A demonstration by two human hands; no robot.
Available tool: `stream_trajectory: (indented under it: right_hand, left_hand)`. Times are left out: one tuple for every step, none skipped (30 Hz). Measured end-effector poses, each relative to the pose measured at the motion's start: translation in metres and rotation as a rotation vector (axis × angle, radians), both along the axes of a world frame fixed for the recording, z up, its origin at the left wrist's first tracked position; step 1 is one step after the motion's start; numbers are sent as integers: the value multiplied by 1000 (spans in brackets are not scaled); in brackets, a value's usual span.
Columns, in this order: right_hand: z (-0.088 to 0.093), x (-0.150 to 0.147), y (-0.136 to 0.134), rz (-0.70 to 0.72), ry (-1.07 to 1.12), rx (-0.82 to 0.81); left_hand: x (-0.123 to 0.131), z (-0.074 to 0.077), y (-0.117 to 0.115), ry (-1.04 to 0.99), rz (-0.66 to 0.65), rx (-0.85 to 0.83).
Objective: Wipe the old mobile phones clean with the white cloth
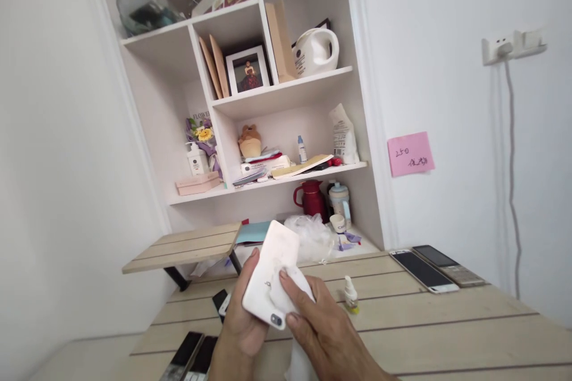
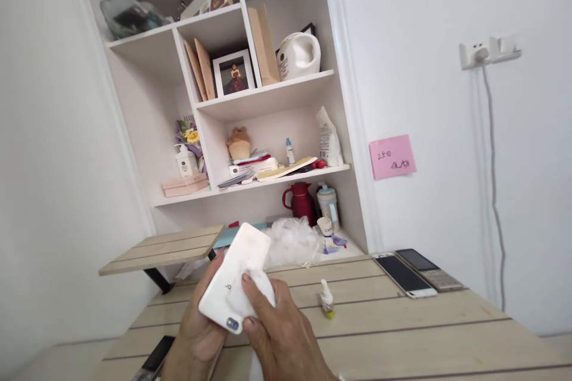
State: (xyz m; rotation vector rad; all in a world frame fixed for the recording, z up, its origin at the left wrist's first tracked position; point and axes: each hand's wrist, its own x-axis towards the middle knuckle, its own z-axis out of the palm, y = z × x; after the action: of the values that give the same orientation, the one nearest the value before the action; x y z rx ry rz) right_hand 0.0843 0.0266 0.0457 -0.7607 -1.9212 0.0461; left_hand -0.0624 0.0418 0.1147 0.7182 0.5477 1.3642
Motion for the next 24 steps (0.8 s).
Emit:
stream_trajectory:
  right_hand:
    - [0,-1,0,17,-29,0]
    - [1,-1,-1,23,-57,13]
    - [2,-1,-2,23,-87,41]
    - [3,0,-3,20,-120,74]
    - [5,1,-5,17,-156,104]
    - [8,3,-6,10,-189,120]
    - [10,5,-7,-3,-213,120]
    - [13,9,-8,-25,-222,105]
    - [16,13,-8,-58,-215,81]
    - [18,18,-7,-99,-197,54]
    - [20,23,-5,-146,-173,31]
    - [22,28,-3,-194,-148,15]
    - [23,32,0,-237,-127,5]
    - [24,34,1,-275,-111,2]
    - [24,35,3,-305,-105,4]
    - [24,34,2,-325,-110,11]
    - [23,31,1,-338,-124,26]
    - [22,27,-1,-336,-147,49]
    - [22,22,-4,-321,-177,80]
    - [21,17,-8,-295,-207,117]
    - [22,13,-12,-262,-234,147]
    - [23,10,-16,-229,-252,164]
    - [24,9,-18,-202,-260,165]
    - [26,10,-20,-185,-253,150]
  left_hand:
    - [-3,0,0,-6,5,-3]
    - [-6,0,0,-6,4,-8]
    - [-8,0,0,2,-4,-17]
    - [-9,0,-1,16,-16,-31]
    - [-11,0,-1,35,-29,-44]
    - [-12,0,-2,54,-39,-47]
    - [-12,0,-3,73,-48,-44]
    - [-12,0,-4,99,-68,-38]
    - [-12,0,-5,132,-103,-29]
    - [-12,0,-5,175,-156,-24]
    - [-11,-1,-6,222,-218,-22]
    - [-10,-3,-6,265,-276,-21]
    - [-8,-4,-6,298,-319,-18]
    - [-6,-5,-6,318,-341,-12]
    - [-4,-6,-6,328,-341,-13]
    - [-1,-7,-6,331,-327,-21]
    - [2,-7,-6,316,-295,-31]
    - [4,-7,-5,287,-254,-42]
    - [7,-7,-5,246,-208,-51]
    - [9,-6,-5,201,-168,-55]
    - [10,-5,-5,160,-142,-53]
    - [11,-4,-5,130,-132,-49]
    - [11,-4,-6,112,-133,-47]
    - [11,-4,-7,109,-144,-50]
